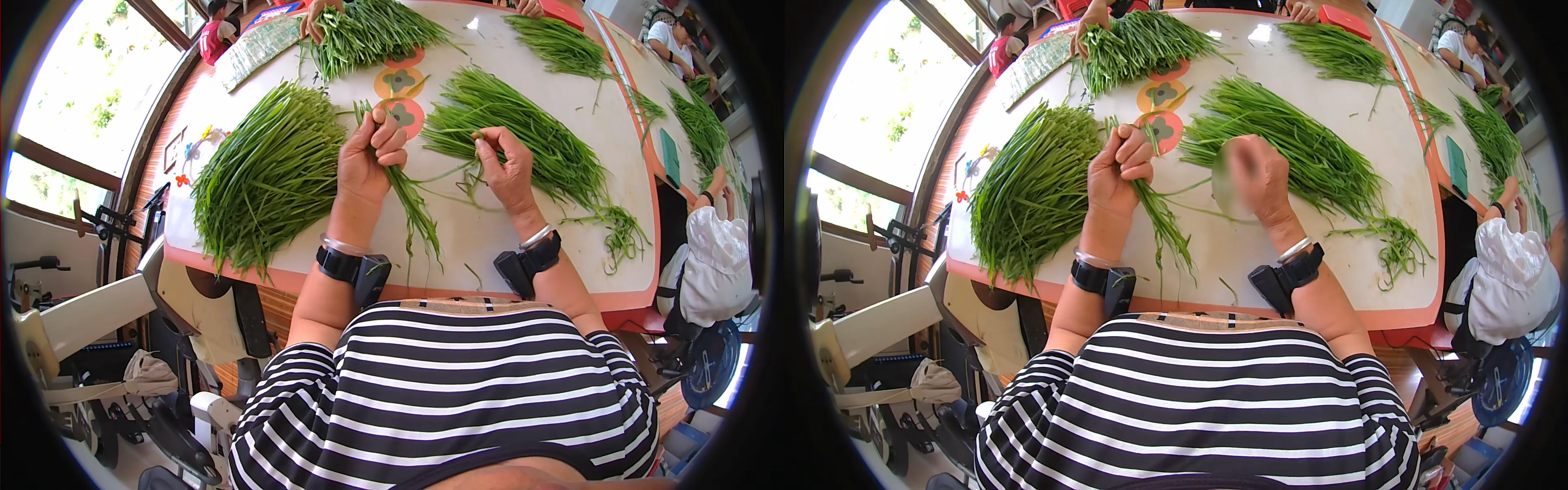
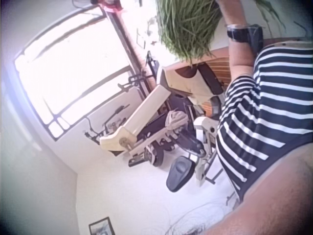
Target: The person sorts and bundles long green vegetables on a table. They pick up bunches of the greens, align them, and separate them into smaller groups, occasionally discarding stray pieces. The process is repetitive and involves manual handling of the produce.
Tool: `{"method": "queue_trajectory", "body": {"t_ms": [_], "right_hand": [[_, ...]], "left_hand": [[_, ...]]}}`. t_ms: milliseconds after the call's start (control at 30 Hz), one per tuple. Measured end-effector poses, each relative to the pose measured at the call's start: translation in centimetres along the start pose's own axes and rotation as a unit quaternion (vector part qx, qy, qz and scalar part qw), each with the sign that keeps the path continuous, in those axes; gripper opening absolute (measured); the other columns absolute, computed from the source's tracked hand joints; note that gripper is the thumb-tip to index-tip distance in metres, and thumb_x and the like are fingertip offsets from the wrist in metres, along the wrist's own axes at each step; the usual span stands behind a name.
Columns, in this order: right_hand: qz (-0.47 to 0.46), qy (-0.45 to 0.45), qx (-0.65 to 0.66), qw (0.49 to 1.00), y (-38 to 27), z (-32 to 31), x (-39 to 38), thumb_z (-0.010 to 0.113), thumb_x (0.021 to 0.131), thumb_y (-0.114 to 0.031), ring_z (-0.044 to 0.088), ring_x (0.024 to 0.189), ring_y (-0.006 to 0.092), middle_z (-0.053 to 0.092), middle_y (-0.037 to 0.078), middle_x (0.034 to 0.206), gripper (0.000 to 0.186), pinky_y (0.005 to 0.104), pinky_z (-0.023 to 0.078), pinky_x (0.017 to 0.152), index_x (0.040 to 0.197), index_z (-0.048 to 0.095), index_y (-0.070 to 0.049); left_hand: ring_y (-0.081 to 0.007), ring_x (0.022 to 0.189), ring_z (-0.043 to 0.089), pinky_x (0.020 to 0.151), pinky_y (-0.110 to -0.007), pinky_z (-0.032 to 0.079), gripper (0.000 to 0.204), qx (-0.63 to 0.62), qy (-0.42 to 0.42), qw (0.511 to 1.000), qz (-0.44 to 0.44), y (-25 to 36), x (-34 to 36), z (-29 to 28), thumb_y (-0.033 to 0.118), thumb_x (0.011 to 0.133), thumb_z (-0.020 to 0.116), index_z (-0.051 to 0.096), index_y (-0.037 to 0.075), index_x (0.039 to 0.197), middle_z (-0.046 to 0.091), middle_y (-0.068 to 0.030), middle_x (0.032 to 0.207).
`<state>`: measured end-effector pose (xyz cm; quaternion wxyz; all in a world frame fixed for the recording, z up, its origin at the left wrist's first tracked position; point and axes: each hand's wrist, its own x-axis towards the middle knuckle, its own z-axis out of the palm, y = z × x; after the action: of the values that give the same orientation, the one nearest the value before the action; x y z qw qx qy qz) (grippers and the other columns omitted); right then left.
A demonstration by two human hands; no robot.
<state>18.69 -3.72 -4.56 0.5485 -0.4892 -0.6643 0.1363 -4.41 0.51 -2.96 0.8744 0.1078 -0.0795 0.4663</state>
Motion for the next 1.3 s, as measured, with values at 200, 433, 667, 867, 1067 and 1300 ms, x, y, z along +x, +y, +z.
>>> {"method": "queue_trajectory", "body": {"t_ms": [200,433,667,867,1067,1300], "right_hand": [[0.067,0.006,0.095,0.993,-0.3,-0.1,0.0,0.06,0.093,-0.008,0.046,0.063,0.0044,0.056,-0.002,0.072,0.009,0.0205,0.041,0.059,0.093,0.063,0.001],[-0.021,-0.149,0.11,0.982,-2.2,-0.2,-0.1,0.067,0.086,-0.004,0.045,0.061,0.0085,0.052,0.001,0.07,0.007,0.023,0.038,0.056,0.084,0.061,-0.001],[-0.034,-0.264,0.119,0.956,-2.7,-0.2,-0.1,0.069,0.083,-0.002,0.047,0.062,0.0079,0.054,0.001,0.071,0.007,0.0228,0.038,0.056,0.082,0.062,-0.001],[0.072,-0.161,0.167,0.97,-1.9,-0.4,0.0,0.065,0.089,-0.005,0.046,0.062,0.0036,0.057,-0.004,0.072,0.004,0.0178,0.038,0.056,0.087,0.063,-0.002],[0.104,-0.057,0.204,0.972,-3.9,-2.4,1.2,0.057,0.097,-0.013,0.043,0.059,0.0022,0.058,-0.003,0.074,0.012,0.0165,0.033,0.052,0.093,0.064,-0.004],[0.018,0.11,0.124,0.986,-9.2,-12.1,1.1,0.057,0.097,-0.013,0.044,0.062,0.002,0.061,-0.002,0.079,0.012,0.0162,0.033,0.053,0.093,0.063,-0.004]], "left_hand": [[-0.0042,0.053,0.03,0.039,-0.015,0.025,0.02,0.217,0.125,0.965,-0.077,-1.1,-0.2,1.4,0.026,0.099,0.051,0.053,0.006,0.094,0.039,0.0023,0.069],[-0.0054,0.056,0.043,0.041,-0.015,0.029,0.025,0.35,0.235,0.9,-0.112,-4.0,0.2,1.2,0.023,0.093,0.063,0.057,0.001,0.105,0.063,-0.0082,0.088],[-0.0037,0.057,0.042,0.042,-0.015,0.028,0.025,0.325,0.229,0.915,-0.074,-3.3,0.1,1.2,0.011,0.089,0.066,0.056,0.004,0.111,0.06,-0.0045,0.088],[-0.0039,0.059,0.039,0.043,-0.015,0.027,0.02,0.263,0.172,0.949,-0.044,-1.6,-0.1,0.5,0.003,0.087,0.063,0.058,0.007,0.106,0.056,-0.0012,0.086],[-0.0052,0.061,0.04,0.043,-0.015,0.027,0.011,0.272,0.142,0.951,-0.03,-2.1,-0.1,0.9,0.004,0.088,0.062,0.058,0.008,0.097,0.056,-0.0023,0.089],[-0.0059,0.061,0.041,0.043,-0.016,0.027,0.006,0.267,0.14,0.953,-0.018,-1.2,0.3,0.3,0.011,0.09,0.063,0.058,0.008,0.092,0.058,-0.0041,0.087]]}}
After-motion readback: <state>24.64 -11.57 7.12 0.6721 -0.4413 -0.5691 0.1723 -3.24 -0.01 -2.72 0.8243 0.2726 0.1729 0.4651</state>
